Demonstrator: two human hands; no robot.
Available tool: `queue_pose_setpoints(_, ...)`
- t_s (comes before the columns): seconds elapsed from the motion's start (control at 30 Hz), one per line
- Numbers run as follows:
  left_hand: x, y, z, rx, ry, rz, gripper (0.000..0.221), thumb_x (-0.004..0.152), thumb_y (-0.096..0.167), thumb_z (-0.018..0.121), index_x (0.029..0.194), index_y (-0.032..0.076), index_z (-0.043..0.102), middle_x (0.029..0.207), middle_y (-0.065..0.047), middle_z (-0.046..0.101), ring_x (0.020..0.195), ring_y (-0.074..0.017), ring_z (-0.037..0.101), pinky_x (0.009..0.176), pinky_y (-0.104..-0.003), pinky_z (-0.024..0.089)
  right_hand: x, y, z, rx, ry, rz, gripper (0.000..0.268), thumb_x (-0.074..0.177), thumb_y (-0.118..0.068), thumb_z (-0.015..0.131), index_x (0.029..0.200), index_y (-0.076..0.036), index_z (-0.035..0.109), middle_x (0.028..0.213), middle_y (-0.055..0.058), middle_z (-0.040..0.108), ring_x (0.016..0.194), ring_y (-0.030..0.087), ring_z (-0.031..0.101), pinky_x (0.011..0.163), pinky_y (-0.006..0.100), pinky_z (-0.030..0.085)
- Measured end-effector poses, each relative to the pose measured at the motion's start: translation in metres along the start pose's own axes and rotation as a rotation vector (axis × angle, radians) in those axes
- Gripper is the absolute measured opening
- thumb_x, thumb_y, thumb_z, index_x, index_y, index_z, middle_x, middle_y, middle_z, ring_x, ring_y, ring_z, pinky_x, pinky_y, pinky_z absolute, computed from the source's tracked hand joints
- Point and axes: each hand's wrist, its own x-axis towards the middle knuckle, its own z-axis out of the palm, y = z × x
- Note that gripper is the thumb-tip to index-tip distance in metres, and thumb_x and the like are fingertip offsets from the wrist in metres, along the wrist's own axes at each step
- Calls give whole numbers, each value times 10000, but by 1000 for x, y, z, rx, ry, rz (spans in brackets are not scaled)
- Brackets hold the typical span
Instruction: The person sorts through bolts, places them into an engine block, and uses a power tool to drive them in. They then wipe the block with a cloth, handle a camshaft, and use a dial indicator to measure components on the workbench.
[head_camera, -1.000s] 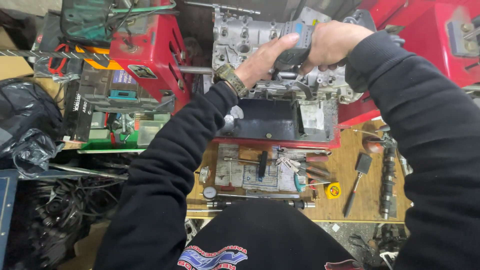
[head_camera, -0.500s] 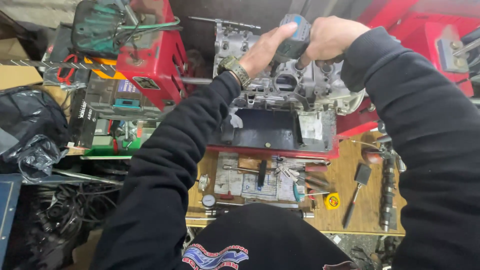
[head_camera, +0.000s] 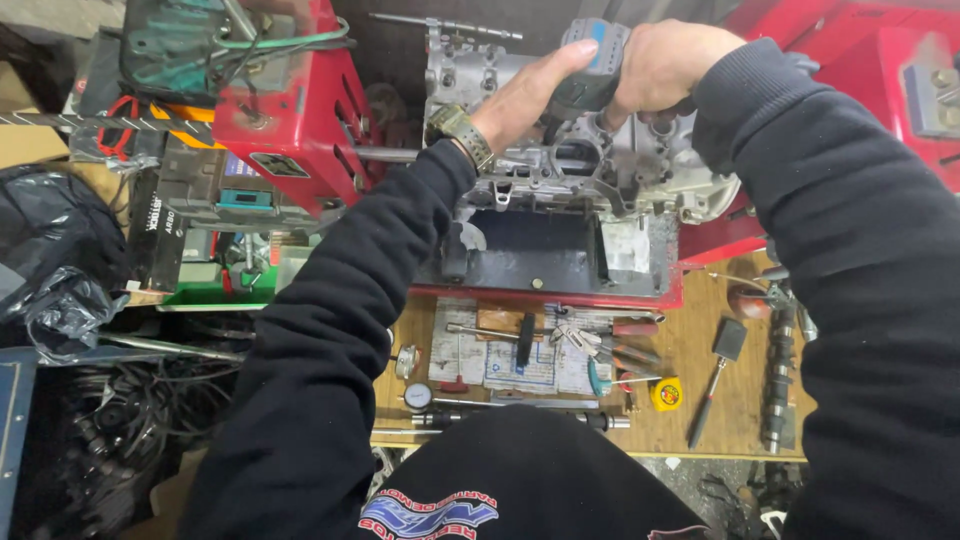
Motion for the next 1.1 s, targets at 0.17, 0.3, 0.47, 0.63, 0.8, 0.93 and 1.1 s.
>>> queue_pose_setpoints(0.17,-6,2,0,20,26,-44,897,811,773,472,1438,133,525,1322,-78,662,1209,-223,604,944,-514,507,5,0,5,-21,8,-28,373,814,-353,801,800,20,795,704,141,768,655,297,734,650,429,568)
queue_pose_setpoints(0.3,-3,-1,0,33,10,-61,907,814,787,451,1428,128,551,1323,-97,682,1215,-242,617,965,-514,503,18,9,11,-43,-17,-68,379,813,-368,780,803,10,809,710,145,770,657,299,737,650,437,576)
queue_pose_setpoints(0.47,1,-11,-3,9,-16,26,905,865,775,488,1432,75,576,1331,-128,672,1208,-255,604,1008,-507,500,12,5,11,-6,23,-17,390,781,-363,822,812,25,798,706,158,753,646,312,720,640,431,564)
queue_pose_setpoints(0.63,-6,3,3,9,47,-36,853,828,725,493,1421,113,516,1300,-70,639,1173,-193,601,925,-440,511,7,4,9,34,9,-27,389,777,-360,822,823,25,790,706,165,749,632,323,712,629,440,566)
queue_pose_setpoints(0.8,6,-21,5,25,67,179,752,953,637,492,1379,24,586,1246,-106,691,1118,-200,627,975,-324,497,7,11,7,23,122,-67,414,736,-367,856,881,15,789,787,174,761,723,347,723,696,453,567)
queue_pose_setpoints(0.93,22,-2,10,47,110,268,753,980,625,517,1322,-35,632,1225,-120,720,1110,-193,637,1004,-317,506,-17,19,-6,66,130,-50,460,736,-411,868,865,24,795,791,182,786,739,365,737,745,435,565)
queue_pose_setpoints(1.1,44,18,20,170,52,290,731,995,617,467,1280,-35,634,1169,-120,713,1056,-171,636,973,-316,518,-27,48,-8,131,207,-21,459,769,-414,852,875,24,769,775,207,767,691,353,746,665,466,590)
